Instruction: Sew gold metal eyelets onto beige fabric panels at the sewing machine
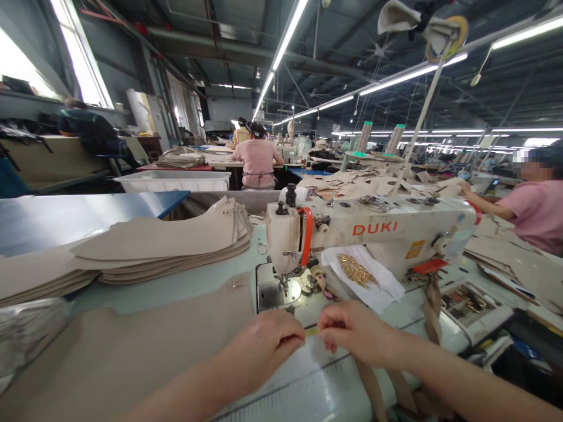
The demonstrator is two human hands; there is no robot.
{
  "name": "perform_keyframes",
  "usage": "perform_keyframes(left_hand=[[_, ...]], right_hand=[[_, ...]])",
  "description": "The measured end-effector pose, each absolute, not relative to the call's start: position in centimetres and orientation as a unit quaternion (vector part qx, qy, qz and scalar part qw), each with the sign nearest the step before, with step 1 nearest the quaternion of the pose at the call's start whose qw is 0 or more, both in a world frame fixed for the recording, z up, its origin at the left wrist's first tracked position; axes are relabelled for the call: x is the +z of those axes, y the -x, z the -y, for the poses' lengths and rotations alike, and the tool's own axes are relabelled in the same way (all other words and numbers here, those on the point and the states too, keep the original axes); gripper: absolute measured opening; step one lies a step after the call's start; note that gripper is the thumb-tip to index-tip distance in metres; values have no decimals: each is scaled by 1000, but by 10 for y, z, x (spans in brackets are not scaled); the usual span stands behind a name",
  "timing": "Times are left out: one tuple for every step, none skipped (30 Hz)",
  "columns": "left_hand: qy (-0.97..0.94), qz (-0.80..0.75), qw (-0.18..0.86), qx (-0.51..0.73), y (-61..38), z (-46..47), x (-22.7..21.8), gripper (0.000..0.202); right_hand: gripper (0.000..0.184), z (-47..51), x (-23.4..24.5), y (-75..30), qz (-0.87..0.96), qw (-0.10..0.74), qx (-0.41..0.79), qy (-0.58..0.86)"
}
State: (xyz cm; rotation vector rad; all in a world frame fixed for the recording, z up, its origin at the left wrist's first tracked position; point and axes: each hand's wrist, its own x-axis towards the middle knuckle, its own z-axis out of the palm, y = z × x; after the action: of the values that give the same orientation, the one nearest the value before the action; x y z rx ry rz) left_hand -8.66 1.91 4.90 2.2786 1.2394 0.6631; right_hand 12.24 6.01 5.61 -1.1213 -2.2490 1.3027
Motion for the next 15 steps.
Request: perform_keyframes(left_hand=[[-823, -456, 234, 246, 89, -20, 47, 22], [-814, -464, 242, 251, 91, -21, 46, 22], [-803, -474, 253, 256, 92, -21, 45, 21], [-791, -486, 266, 260, 93, -22, 45, 21], [-777, -498, 281, 264, 92, -23, 44, 21], [-763, -510, 295, 267, 92, -24, 44, 21], [-750, -520, 308, 270, 92, -25, 43, 20], [-739, -528, 318, 272, 91, -25, 42, 20], [-730, -534, 327, 274, 91, -26, 41, 20], [-723, -537, 335, 277, 92, -26, 39, 20], [-718, -537, 342, 281, 92, -26, 37, 20], [-712, -538, 347, 288, 93, -26, 36, 21], [-706, -539, 352, 295, 93, -25, 34, 21], [-700, -540, 356, 301, 94, -25, 33, 21], [-697, -541, 360, 304, 94, -24, 32, 21]], right_hand=[[13, -66, 57, -122, 802, 155, 411, 404], [13, -72, 59, -122, 818, 160, 353, 425], [13, -78, 60, -121, 831, 161, 278, 454], [16, -83, 62, -120, 838, 154, 197, 485], [19, -87, 63, -117, 840, 138, 125, 510], [22, -90, 63, -114, 838, 115, 70, 528], [23, -93, 63, -109, 835, 92, 36, 541], [24, -95, 62, -104, 832, 71, 22, 550], [24, -97, 60, -98, 828, 59, 21, 557], [23, -98, 58, -93, 825, 52, 23, 562], [23, -100, 56, -87, 822, 44, 24, 567], [22, -102, 54, -82, 819, 36, 25, 572], [23, -104, 52, -78, 817, 30, 27, 575], [24, -107, 51, -75, 814, 25, 30, 579], [25, -109, 50, -73, 812, 20, 33, 583]])
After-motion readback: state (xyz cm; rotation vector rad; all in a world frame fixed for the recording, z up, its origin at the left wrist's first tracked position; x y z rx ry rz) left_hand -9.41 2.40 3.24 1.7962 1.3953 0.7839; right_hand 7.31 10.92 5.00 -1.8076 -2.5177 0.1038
